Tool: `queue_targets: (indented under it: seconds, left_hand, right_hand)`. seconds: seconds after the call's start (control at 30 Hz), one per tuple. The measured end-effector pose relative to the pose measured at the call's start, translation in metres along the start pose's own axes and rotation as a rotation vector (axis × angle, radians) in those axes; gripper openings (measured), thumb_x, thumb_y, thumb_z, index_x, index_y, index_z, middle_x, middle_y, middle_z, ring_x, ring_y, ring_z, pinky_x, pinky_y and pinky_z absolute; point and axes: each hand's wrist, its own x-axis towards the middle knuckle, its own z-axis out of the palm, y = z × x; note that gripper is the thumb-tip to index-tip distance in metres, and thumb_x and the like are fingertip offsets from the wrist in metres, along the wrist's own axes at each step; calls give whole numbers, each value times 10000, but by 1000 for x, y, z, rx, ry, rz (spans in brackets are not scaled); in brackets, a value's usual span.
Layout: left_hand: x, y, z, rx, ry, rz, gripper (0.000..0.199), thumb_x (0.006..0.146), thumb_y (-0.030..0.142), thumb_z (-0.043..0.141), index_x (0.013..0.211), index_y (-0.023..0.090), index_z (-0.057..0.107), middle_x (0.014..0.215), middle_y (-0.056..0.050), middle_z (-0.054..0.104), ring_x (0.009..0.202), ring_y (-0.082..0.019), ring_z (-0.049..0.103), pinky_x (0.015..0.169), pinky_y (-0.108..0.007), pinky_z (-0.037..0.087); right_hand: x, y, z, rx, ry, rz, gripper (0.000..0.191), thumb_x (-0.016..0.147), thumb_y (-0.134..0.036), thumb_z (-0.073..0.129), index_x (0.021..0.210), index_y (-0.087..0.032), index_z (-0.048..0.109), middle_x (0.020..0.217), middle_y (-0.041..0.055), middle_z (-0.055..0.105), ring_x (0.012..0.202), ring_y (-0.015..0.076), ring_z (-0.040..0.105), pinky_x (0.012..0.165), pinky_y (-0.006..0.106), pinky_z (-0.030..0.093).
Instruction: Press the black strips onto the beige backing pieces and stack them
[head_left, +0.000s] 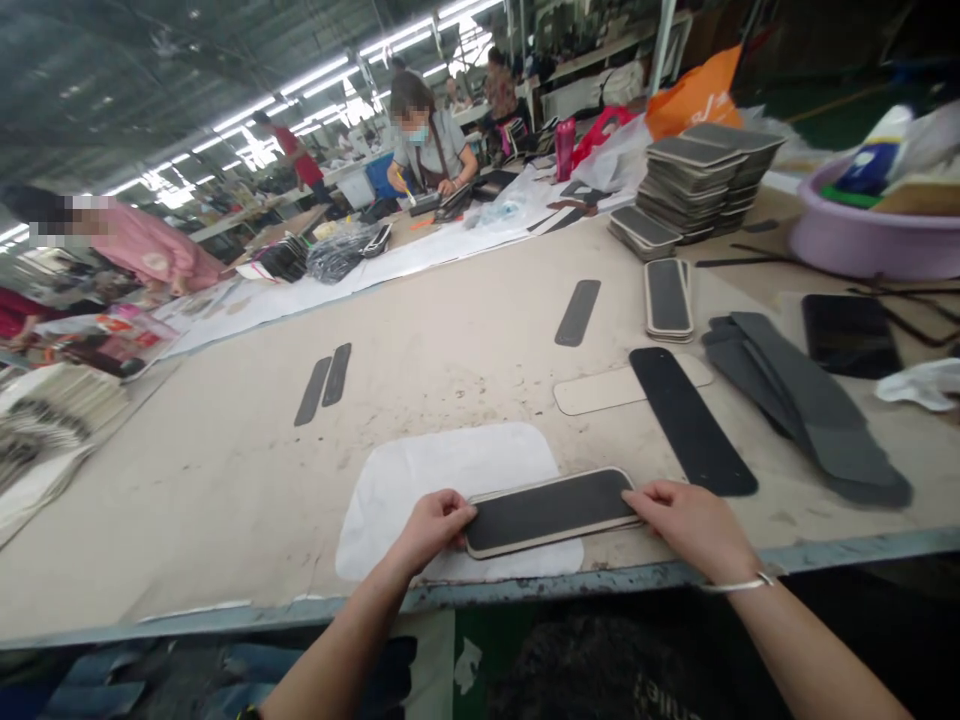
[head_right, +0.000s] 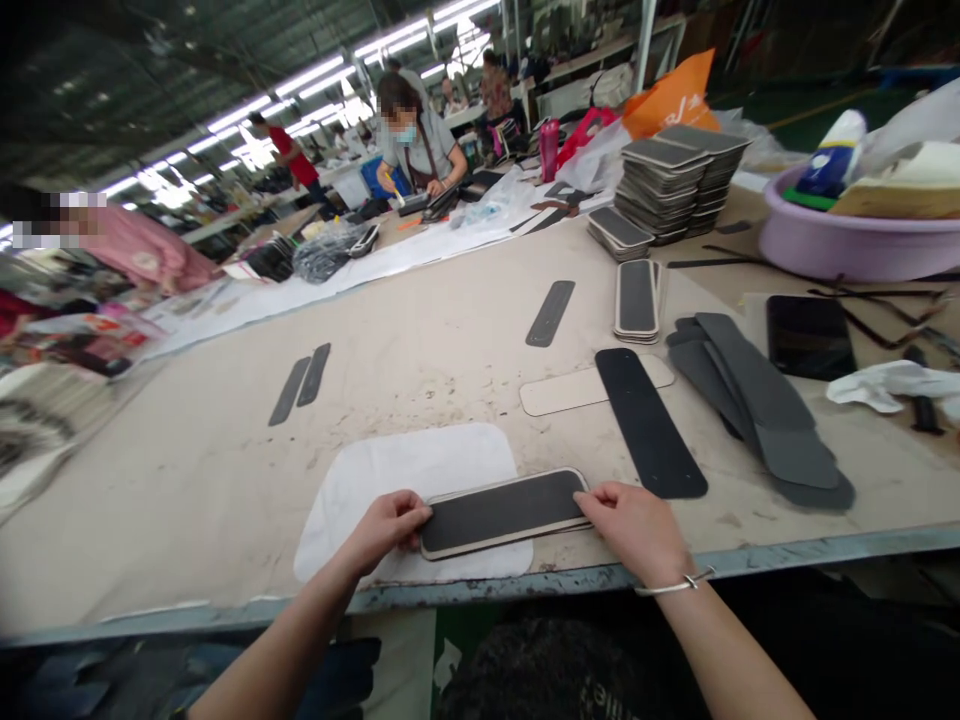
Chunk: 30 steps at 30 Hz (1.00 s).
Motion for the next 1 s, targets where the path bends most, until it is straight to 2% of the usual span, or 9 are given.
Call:
queue_targets:
  seconds: [0.2, 0.4, 0.67, 1.0]
  left_hand:
    - [5, -11, 0, 71, 19, 33, 251, 742, 409, 548, 707, 163, 511, 458, 20, 561, 404, -101, 516, 401, -176, 338]
    - [4, -9, 2, 76, 16, 20, 250, 728, 411, 555, 685, 171, 499, 445, 21, 566, 410, -121, 529, 418, -196, 382]
    - [5, -10, 1, 92, 9, 31, 289, 731, 453, 550, 670, 178, 483, 435, 21, 567, 399, -117, 504, 421, -198, 360]
    - [2, -7, 4, 118, 59, 51, 190, 758, 358, 528, 704, 182, 481, 449, 43, 547, 403, -108, 521, 408, -184, 371]
  right_hand:
    - [1, -1, 0, -30, -45, 24, 365, 763, -538, 455, 618, -247, 622, 584, -14, 621, 612, 163, 565, 580, 272, 336]
    - [0, -2, 1, -3, 21, 29, 313, 757, -480, 479, 611, -242, 620, 597, -20, 629, 616, 154, 566, 577, 256, 341]
    - [-2, -5, 4, 48, 84, 35, 295, 740, -443, 492, 574, -228, 607, 610, -13, 635, 632, 148, 565, 603, 252, 350]
    - [-1, -4, 4, -16, 81, 9, 315, 744, -474, 479, 597, -234, 620, 630, -3, 643, 619, 154, 570, 580, 259, 348]
